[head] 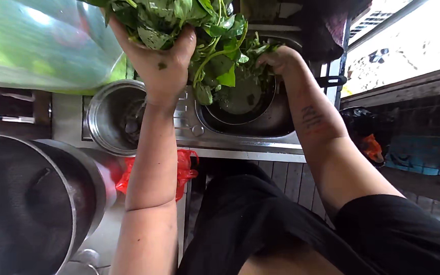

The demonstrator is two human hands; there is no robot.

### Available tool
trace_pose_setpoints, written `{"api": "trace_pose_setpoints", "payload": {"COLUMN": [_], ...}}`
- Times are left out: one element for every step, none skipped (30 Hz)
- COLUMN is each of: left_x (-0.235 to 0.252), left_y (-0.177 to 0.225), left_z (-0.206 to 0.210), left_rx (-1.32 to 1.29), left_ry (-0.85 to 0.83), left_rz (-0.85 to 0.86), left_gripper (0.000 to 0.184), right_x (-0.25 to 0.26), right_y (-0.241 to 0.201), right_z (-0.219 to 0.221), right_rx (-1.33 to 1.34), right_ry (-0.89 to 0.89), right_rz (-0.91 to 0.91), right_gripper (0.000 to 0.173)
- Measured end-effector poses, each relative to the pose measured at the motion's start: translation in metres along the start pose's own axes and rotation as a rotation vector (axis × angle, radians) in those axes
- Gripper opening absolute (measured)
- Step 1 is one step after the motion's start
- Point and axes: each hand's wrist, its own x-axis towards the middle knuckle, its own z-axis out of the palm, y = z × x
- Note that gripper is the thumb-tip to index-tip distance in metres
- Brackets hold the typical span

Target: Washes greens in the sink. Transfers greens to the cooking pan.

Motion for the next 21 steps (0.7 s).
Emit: {"api": "trace_pose_setpoints", "payload": {"left_x": [0.0, 0.001, 0.002, 0.002, 0.003, 0.003, 0.002, 0.002, 0.001, 0.001, 0.001, 0.001, 0.001, 0.001, 0.002, 0.002, 0.002, 0.001, 0.0, -0.001, 0.0], "left_y": [-0.001, -0.002, -0.002, -0.003, -0.004, -0.004, -0.003, -0.002, -0.001, -0.001, -0.002, -0.002, -0.002, -0.002, -0.001, 0.0, 0.0, -0.001, -0.001, -0.001, -0.001], "left_z": [-0.001, -0.002, -0.002, -0.003, -0.003, -0.003, -0.003, -0.003, -0.003, -0.003, -0.002, -0.003, -0.003, -0.003, -0.003, -0.005, -0.007, -0.009, -0.01, -0.011, -0.012], "left_rx": [0.003, 0.005, 0.003, -0.003, -0.011, -0.019, -0.017, -0.013, -0.011, -0.013, -0.013, -0.014, -0.018, -0.022, -0.018, -0.008, 0.004, 0.01, 0.015, 0.019, 0.019], "left_ry": [0.0, -0.002, -0.004, -0.005, -0.009, -0.007, -0.002, 0.002, 0.005, 0.006, 0.009, 0.01, 0.009, 0.004, -0.005, -0.013, -0.009, -0.003, 0.004, 0.009, 0.009], "left_rz": [-0.005, 0.001, 0.01, 0.019, 0.027, 0.031, 0.025, 0.015, 0.008, 0.005, 0.006, 0.007, 0.01, 0.015, 0.021, 0.025, 0.025, 0.018, 0.007, -0.001, -0.002], "left_gripper": [0.087, 0.087, 0.086, 0.084, 0.083, 0.082, 0.082, 0.083, 0.084, 0.084, 0.084, 0.084, 0.082, 0.083, 0.084, 0.087, 0.088, 0.088, 0.086, 0.084, 0.083], "right_x": [0.004, 0.008, 0.012, 0.011, 0.01, 0.009, 0.007, 0.002, -0.004, -0.008, -0.008, -0.004, -0.003, -0.005, -0.009, -0.013, -0.015, -0.017, -0.018, -0.016, -0.011], "right_y": [0.002, 0.006, 0.008, 0.008, 0.008, 0.009, 0.011, 0.015, 0.02, 0.028, 0.042, 0.062, 0.08, 0.094, 0.1, 0.101, 0.102, 0.103, 0.104, 0.102, 0.098], "right_z": [-0.009, -0.018, -0.027, -0.032, -0.036, -0.038, -0.038, -0.031, -0.019, -0.004, 0.012, 0.03, 0.047, 0.06, 0.068, 0.071, 0.07, 0.067, 0.063, 0.057, 0.051], "right_rx": [0.05, 0.075, 0.086, 0.08, 0.069, 0.043, 0.01, -0.056, -0.18, -0.337, -0.524, -0.722, -0.892, -1.007, -1.053, -1.066, -1.088, -1.097, -1.083, -1.039, -0.977], "right_ry": [-0.018, -0.062, -0.101, -0.09, -0.064, -0.042, -0.029, 0.004, 0.043, 0.043, -0.012, -0.122, -0.214, -0.265, -0.276, -0.264, -0.261, -0.279, -0.302, -0.309, -0.288], "right_rz": [-0.013, -0.041, -0.051, -0.053, -0.041, -0.012, 0.018, 0.038, 0.046, 0.041, 0.003, -0.058, -0.107, -0.108, -0.075, -0.06, -0.065, -0.08, -0.111, -0.167, -0.233], "right_gripper": [0.039, 0.042, 0.047, 0.049, 0.048, 0.045, 0.049, 0.049, 0.046, 0.049, 0.051, 0.049, 0.043, 0.04, 0.041, 0.042, 0.042, 0.04, 0.037, 0.031, 0.03]}}
